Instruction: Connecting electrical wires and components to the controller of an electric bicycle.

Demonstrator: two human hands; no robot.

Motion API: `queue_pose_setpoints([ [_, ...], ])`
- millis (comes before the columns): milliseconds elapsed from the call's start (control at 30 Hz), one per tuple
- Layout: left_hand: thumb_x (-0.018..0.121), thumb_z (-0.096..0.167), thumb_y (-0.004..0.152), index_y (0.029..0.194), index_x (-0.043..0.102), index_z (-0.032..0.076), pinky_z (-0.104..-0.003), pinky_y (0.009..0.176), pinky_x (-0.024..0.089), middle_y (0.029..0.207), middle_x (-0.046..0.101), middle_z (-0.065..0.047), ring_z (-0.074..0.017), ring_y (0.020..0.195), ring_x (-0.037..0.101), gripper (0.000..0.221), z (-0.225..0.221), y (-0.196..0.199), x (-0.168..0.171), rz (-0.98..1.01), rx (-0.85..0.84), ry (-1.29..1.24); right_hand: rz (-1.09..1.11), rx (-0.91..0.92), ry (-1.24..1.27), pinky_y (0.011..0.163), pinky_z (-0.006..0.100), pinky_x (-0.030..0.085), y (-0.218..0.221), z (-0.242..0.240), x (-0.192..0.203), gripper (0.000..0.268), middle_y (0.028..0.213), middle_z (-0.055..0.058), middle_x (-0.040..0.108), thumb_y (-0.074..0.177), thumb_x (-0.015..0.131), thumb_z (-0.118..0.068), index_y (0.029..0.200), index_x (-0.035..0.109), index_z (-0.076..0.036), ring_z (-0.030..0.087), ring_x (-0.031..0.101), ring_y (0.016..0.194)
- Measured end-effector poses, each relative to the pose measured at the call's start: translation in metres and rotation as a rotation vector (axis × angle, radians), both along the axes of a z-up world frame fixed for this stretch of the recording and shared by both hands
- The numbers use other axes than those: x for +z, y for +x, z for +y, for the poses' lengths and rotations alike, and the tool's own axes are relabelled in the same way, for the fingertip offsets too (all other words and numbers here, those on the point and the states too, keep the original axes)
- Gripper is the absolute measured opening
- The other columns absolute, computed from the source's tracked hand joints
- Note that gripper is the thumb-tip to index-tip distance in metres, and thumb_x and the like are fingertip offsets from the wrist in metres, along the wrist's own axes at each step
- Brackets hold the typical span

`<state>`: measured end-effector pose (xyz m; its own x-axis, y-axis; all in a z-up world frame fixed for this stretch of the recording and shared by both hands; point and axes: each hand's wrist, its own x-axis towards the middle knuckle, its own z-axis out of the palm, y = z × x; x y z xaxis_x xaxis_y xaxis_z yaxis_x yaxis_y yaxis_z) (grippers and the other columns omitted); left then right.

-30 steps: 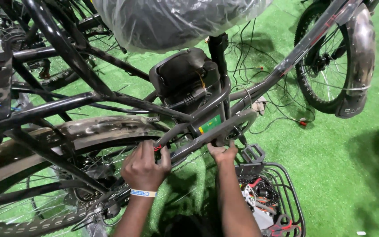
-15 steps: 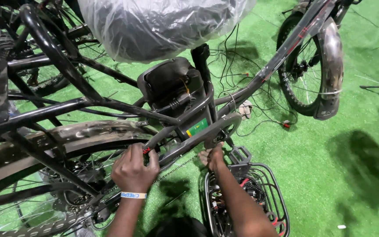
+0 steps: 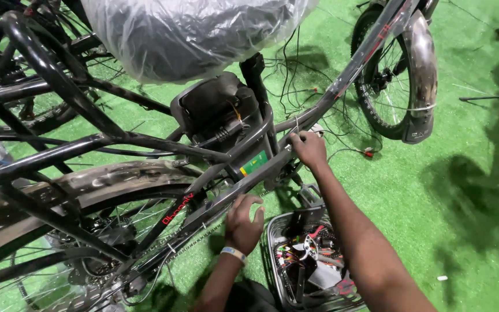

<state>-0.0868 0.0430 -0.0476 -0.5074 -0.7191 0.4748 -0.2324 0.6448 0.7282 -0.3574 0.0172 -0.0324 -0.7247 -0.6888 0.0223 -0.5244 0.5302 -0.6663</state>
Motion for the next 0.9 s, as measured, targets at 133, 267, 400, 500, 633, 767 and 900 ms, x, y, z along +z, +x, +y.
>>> queue_pose_setpoints([
  [133, 0.065, 0.01, 0.077, 0.111, 0.065, 0.01, -0.049, 0.096, 0.046, 0.107, 0.066, -0.015, -0.0359, 0.109, 0.061, 0.034, -0.012, -0.036, -0.076, -0.043, -0.016, 0.361, -0.056, -0.283, -0.055, 0.086, 0.046, 0.049, -0.028, 0.005, -0.007, 0.028, 0.078, 0.006, 0.069, 0.088, 0.054, -0.041, 0.08, 0.072, -0.022, 0.035, 0.066, 0.091],
  [267, 0.058, 0.017, 0.084, 0.125, 0.061, 0.01, -0.048, 0.112, 0.035, 0.128, 0.059, -0.017, -0.0344, 0.128, 0.05, 0.042, -0.024, -0.084, -0.124, -0.197, -0.031, 0.651, -0.08, -0.332, -0.105, 0.085, 0.039, 0.051, -0.05, 0.011, -0.008, 0.019, 0.073, -0.001, 0.07, 0.087, 0.06, -0.042, 0.08, 0.073, -0.031, 0.03, 0.067, 0.089],
  [400, 0.05, 0.01, 0.078, 0.098, 0.071, 0.029, -0.037, 0.106, 0.042, 0.108, 0.068, 0.002, -0.0206, 0.117, 0.059, 0.035, -0.028, -0.102, -0.151, -0.132, 0.06, 0.799, -0.072, -0.375, -0.592, 0.058, 0.032, 0.055, -0.054, 0.027, 0.005, 0.021, 0.078, 0.016, 0.07, 0.096, 0.055, -0.02, 0.093, 0.069, -0.005, 0.023, 0.068, 0.07],
  [500, 0.054, 0.015, 0.074, 0.089, 0.066, 0.032, -0.037, 0.103, 0.045, 0.102, 0.069, 0.003, -0.0215, 0.112, 0.062, 0.026, -0.025, -0.088, -0.151, -0.234, 0.198, 0.798, -0.153, -0.885, -0.946, 0.04, 0.014, 0.048, -0.07, 0.048, 0.007, 0.012, 0.064, -0.001, 0.067, 0.087, 0.054, -0.027, 0.086, 0.064, -0.019, 0.005, 0.061, 0.053],
  [633, 0.053, 0.023, 0.078, 0.124, 0.051, 0.025, -0.05, 0.103, 0.045, 0.119, 0.063, -0.011, -0.0343, 0.114, 0.06, 0.046, -0.033, -0.072, -0.123, -0.461, 0.114, 0.625, -0.056, -0.606, -0.559, 0.063, 0.032, 0.049, -0.047, 0.061, -0.021, 0.015, 0.069, 0.006, 0.067, 0.089, 0.055, -0.017, 0.092, 0.069, -0.015, 0.02, 0.062, 0.071],
  [767, 0.054, 0.03, 0.084, 0.145, 0.037, 0.02, -0.05, 0.109, 0.039, 0.142, 0.049, -0.014, -0.0365, 0.128, 0.049, 0.063, -0.044, -0.078, -0.14, -0.534, -0.041, 0.639, -0.051, -0.015, 0.612, 0.084, 0.049, 0.056, -0.056, 0.085, -0.153, 0.028, 0.087, 0.018, 0.073, 0.083, 0.054, -0.028, 0.095, 0.077, -0.019, 0.039, 0.069, 0.093],
  [900, 0.057, 0.032, 0.086, 0.141, 0.044, 0.018, -0.049, 0.11, 0.038, 0.14, 0.051, -0.013, -0.035, 0.129, 0.049, 0.058, -0.038, -0.068, -0.101, -0.495, -0.062, 0.654, -0.115, -0.102, 0.464, 0.085, 0.055, 0.052, -0.021, 0.114, -0.133, 0.044, 0.092, 0.03, 0.069, 0.095, 0.04, -0.037, 0.102, 0.068, -0.004, 0.047, 0.065, 0.098],
])
